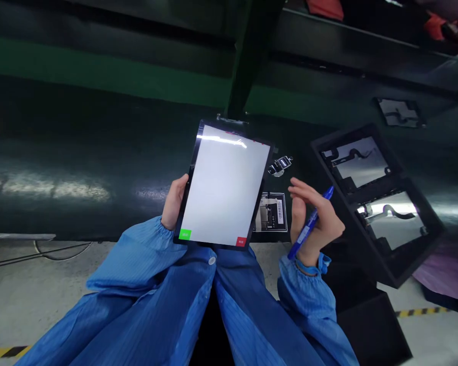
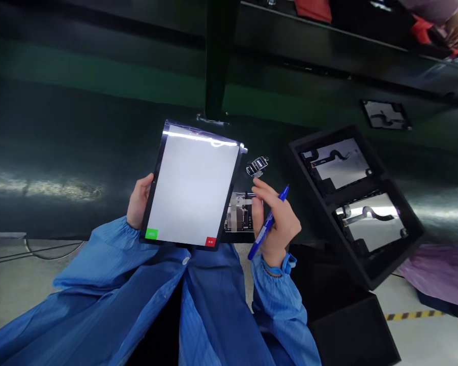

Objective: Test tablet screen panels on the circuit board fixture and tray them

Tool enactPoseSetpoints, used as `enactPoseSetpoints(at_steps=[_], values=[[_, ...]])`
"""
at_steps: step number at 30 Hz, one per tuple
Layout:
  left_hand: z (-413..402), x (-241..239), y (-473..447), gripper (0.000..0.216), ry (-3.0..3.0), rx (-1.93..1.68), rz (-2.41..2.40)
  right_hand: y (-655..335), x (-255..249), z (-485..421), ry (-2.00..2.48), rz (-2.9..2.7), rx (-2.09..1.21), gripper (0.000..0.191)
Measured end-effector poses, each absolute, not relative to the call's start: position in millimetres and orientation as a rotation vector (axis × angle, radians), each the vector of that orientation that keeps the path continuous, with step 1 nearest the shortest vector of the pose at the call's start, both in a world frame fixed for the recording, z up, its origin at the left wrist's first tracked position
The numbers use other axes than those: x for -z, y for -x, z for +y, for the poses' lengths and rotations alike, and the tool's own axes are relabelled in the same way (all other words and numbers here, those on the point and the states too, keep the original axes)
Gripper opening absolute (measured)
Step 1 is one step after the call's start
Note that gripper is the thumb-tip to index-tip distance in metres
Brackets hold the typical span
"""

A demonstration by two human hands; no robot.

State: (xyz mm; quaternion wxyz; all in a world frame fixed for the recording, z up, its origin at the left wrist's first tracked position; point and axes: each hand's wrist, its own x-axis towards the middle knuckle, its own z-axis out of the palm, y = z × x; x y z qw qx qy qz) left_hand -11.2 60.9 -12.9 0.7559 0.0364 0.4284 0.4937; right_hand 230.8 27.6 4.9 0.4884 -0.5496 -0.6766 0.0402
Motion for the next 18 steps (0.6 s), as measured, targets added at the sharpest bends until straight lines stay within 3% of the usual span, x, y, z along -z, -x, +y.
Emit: enactPoseSetpoints(at_steps=[7, 12, 18], values=[[54.2, 18.9, 41.9, 0.038, -0.027, -1.269, 0.978, -273.1, 64.1, 32.0, 1.558, -1.863, -0.179, 0.016], [53.4, 22.3, 50.1, 0.047, -0.056, -1.356, 1.038, -275.6, 75.2, 35.6, 1.6, -1.913, -0.115, 0.019], [55.2, 39.0, 49.0, 0.031, -0.047, -1.487, 1.088, -278.6, 79.4, 40.2, 1.623, -1.955, -0.094, 0.02]])
